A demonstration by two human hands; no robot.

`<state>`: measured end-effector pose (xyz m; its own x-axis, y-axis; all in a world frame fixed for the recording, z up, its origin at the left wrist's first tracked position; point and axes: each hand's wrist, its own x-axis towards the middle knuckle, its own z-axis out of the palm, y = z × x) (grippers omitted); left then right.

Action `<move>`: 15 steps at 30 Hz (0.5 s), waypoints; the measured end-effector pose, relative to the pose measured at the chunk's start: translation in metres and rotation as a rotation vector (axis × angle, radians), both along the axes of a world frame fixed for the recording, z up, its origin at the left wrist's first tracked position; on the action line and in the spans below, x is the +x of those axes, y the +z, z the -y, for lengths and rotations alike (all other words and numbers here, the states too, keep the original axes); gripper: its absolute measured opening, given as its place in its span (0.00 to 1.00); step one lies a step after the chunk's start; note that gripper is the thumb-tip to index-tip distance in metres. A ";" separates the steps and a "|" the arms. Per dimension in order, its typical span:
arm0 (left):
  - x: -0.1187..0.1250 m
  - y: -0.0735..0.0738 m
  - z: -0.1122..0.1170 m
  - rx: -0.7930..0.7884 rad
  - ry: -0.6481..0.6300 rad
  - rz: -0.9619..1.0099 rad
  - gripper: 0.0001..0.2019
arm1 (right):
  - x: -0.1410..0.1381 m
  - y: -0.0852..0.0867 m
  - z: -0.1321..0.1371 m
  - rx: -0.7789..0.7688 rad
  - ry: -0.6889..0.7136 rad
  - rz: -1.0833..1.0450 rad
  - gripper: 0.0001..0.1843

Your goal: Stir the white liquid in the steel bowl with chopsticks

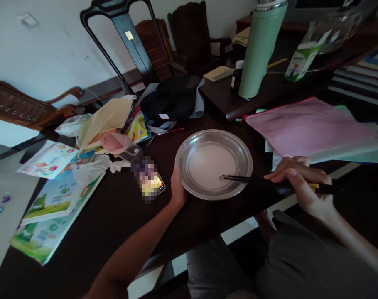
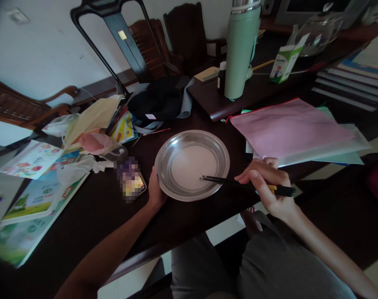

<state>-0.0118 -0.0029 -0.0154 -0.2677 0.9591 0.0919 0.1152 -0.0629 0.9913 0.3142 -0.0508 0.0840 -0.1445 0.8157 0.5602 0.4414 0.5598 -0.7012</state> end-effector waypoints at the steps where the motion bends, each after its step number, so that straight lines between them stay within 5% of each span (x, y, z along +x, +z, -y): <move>1: 0.000 0.000 0.000 -0.003 0.002 0.011 0.26 | -0.001 0.000 0.000 -0.004 0.043 0.000 0.17; 8: 0.001 0.000 -0.001 0.003 0.006 0.036 0.24 | -0.025 -0.013 -0.015 0.008 0.159 0.221 0.07; 15: 0.000 0.007 0.001 0.033 0.002 -0.019 0.26 | -0.018 -0.013 -0.017 0.106 -0.063 0.224 0.09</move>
